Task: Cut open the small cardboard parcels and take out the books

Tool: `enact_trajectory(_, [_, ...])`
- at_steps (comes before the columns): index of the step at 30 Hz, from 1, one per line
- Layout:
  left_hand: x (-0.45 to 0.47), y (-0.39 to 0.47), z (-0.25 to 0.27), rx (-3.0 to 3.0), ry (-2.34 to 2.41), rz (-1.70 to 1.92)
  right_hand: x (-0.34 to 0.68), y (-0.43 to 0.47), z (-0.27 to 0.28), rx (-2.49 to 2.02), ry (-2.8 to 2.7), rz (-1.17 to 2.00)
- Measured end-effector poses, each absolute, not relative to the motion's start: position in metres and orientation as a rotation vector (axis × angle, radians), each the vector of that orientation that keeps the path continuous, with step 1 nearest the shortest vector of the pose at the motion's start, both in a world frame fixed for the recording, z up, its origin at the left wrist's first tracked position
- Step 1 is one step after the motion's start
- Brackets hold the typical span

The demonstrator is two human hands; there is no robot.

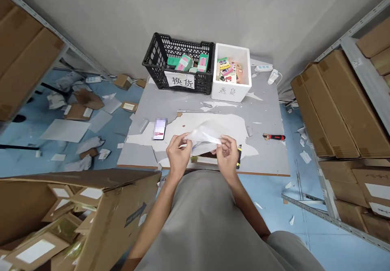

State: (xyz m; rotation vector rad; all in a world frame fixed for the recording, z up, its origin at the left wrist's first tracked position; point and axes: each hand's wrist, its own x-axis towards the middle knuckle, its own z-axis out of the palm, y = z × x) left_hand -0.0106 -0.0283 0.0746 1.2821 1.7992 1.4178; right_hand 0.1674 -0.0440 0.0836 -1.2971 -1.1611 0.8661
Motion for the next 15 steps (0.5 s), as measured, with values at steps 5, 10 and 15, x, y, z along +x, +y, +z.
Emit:
enact_trajectory(5, [-0.015,-0.026,0.037,0.826,1.596,1.431,0.16,-0.061,0.079,-1.26,-1.45,0.705])
enact_trajectory(10, [-0.03,-0.028,0.023,0.349,1.385,1.435,0.152,-0.065,0.073,-1.361,-1.365,0.511])
enact_trajectory(15, [-0.053,-0.033,0.033,0.341,1.282,1.493,0.158,-0.061,0.064,-1.668,-1.403,0.632])
